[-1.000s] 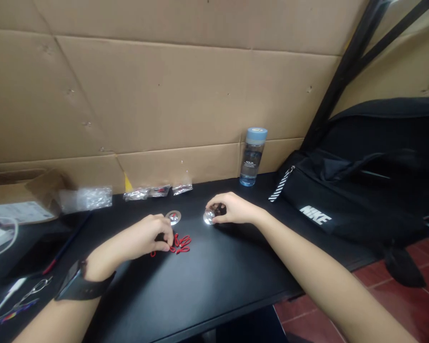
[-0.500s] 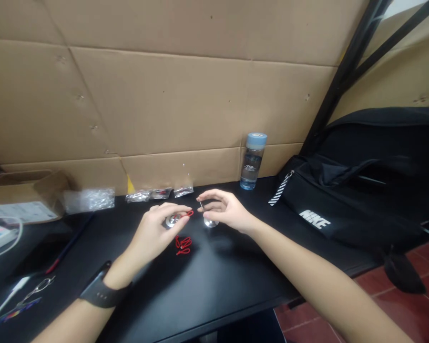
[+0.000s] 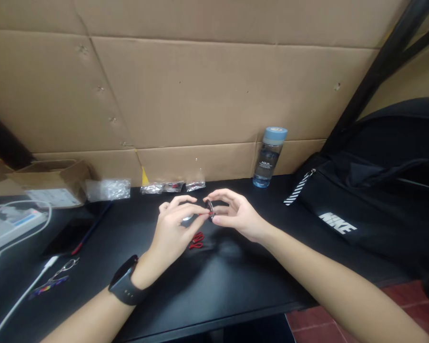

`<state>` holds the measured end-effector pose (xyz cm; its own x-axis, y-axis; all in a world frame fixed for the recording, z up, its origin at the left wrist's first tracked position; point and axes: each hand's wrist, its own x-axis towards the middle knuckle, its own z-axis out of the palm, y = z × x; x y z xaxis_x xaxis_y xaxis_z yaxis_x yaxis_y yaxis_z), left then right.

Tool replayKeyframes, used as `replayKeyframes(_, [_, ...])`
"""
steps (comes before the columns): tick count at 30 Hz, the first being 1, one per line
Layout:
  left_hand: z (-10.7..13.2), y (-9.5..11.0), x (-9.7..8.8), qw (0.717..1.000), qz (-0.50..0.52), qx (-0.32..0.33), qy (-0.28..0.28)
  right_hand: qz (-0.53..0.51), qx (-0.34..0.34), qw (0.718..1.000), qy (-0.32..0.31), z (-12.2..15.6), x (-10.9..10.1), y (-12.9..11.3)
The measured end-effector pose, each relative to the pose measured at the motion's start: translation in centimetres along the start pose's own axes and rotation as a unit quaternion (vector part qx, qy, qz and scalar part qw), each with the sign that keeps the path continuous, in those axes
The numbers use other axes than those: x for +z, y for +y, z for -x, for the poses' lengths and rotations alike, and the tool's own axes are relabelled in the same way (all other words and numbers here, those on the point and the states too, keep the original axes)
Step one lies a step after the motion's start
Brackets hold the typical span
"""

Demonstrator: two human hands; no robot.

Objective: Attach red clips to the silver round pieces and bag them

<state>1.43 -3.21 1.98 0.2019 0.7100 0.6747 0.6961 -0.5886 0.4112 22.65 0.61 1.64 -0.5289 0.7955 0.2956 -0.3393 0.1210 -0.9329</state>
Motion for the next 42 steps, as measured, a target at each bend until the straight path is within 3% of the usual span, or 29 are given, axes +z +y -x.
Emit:
replayKeyframes(5, [0.0, 0.1, -0.1, 1.000, 0.008, 0.017, 0.013, -0.009, -0.011, 1.000, -0.004, 0.2, 0.4, 0.0])
replayKeyframes(20, [-0.1, 0.0, -0.2, 0.999, -0.004, -0.044, -0.003, 0.013, -0.008, 1.000, -0.014, 0.4, 0.8, -0.4])
replayKeyframes(27, [-0.1, 0.0, -0.4, 0.999, -0.010, -0.032, -0.004, 0.041, -0.018, 0.999, -0.019, 0.5, 0.9, -0.5])
replayKeyframes(32, [-0.1, -0.1, -0.3, 0.996, 0.036, -0.081, -0.018, 0.105, -0.043, 0.994, -0.010, 0.6, 1.1, -0.4])
replayKeyframes(36, [-0.2, -0.5, 0.1, 0.978, 0.141, -0.146, -0.049, 0.206, -0.112, 0.972, -0.001, 0.9, 1.2, -0.5])
replayKeyframes(42, [-0.3, -0.5, 0.5, 0.926, 0.284, -0.224, -0.111, 0.365, -0.226, 0.903, -0.014, 0.9, 1.1, -1.1])
